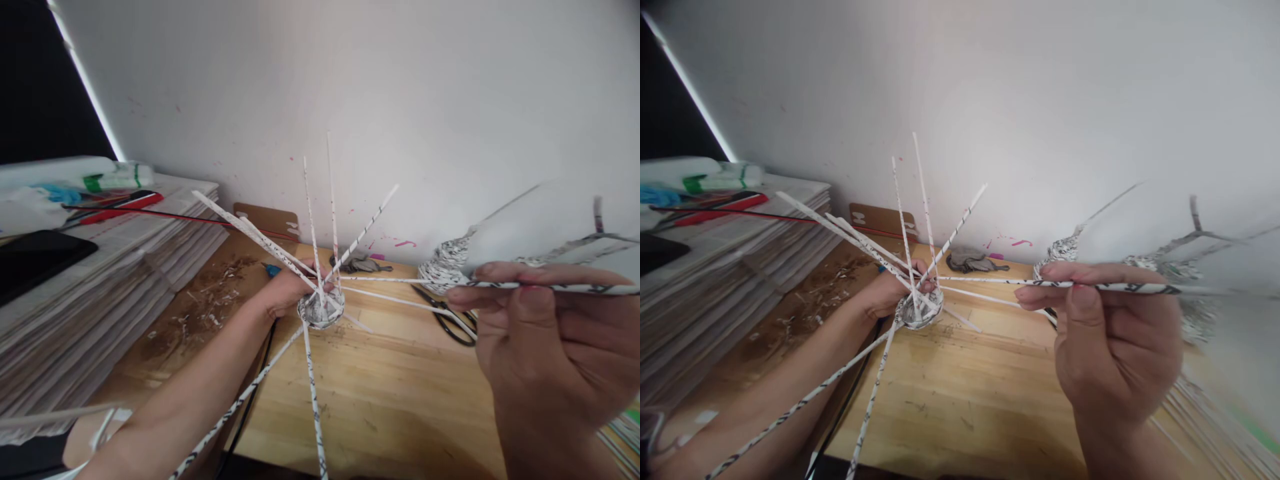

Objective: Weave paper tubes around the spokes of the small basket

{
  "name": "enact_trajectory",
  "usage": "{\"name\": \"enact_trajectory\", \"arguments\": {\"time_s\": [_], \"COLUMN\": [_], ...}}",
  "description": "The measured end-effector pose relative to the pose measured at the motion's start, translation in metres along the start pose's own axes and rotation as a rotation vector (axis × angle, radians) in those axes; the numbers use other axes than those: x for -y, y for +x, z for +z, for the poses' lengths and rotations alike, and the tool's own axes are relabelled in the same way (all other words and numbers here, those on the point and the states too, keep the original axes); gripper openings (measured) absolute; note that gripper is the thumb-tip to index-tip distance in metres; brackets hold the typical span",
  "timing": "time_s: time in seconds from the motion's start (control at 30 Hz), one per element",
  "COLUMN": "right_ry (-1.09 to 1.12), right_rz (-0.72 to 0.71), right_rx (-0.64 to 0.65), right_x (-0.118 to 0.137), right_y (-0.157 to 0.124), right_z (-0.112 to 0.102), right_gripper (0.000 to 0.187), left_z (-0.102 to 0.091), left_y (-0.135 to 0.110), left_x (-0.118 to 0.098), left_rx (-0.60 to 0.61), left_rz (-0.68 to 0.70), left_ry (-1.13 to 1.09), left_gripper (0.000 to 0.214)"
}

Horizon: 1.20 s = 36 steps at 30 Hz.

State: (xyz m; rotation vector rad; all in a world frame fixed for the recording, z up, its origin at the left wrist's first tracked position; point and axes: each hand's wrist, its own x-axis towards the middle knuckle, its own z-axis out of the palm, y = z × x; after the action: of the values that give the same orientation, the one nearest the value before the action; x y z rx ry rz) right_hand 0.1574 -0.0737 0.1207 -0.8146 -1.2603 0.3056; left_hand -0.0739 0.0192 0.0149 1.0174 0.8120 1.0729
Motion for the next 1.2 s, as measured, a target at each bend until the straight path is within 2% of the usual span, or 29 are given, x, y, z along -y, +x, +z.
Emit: {"name": "enact_trajectory", "arguments": {"time_s": [0.3, 0.4, 0.57, 0.8, 1.1, 1.2], "right_ry": [-0.113, -0.162, -0.23, -0.3, -0.298, -0.245], "right_rz": [-0.052, -0.046, 0.078, 0.076, 0.087, 0.092], "right_rx": [0.08, 0.199, 0.422, 0.552, 0.581, 0.474], "right_x": [0.0, -0.006, -0.027, -0.048, -0.056, -0.047], "right_y": [-0.004, -0.005, -0.01, -0.021, -0.026, -0.025], "right_z": [0.003, 0.005, 0.011, 0.023, 0.028, 0.024], "right_gripper": [0.008, 0.006, 0.011, 0.014, 0.016, 0.012], "left_z": [0.004, 0.004, 0.002, 0.001, 0.003, 0.0], "left_y": [-0.002, -0.002, -0.003, -0.002, -0.002, -0.001], "left_x": [-0.004, -0.005, -0.005, -0.007, -0.01, -0.01], "left_rx": [0.015, 0.001, -0.016, -0.026, -0.043, -0.064], "left_rz": [0.05, 0.044, 0.057, 0.04, 0.027, 0.038], "left_ry": [0.051, 0.097, 0.161, 0.223, 0.213, 0.186], "left_gripper": [0.03, 0.026, 0.024, 0.028, 0.031, 0.032]}}
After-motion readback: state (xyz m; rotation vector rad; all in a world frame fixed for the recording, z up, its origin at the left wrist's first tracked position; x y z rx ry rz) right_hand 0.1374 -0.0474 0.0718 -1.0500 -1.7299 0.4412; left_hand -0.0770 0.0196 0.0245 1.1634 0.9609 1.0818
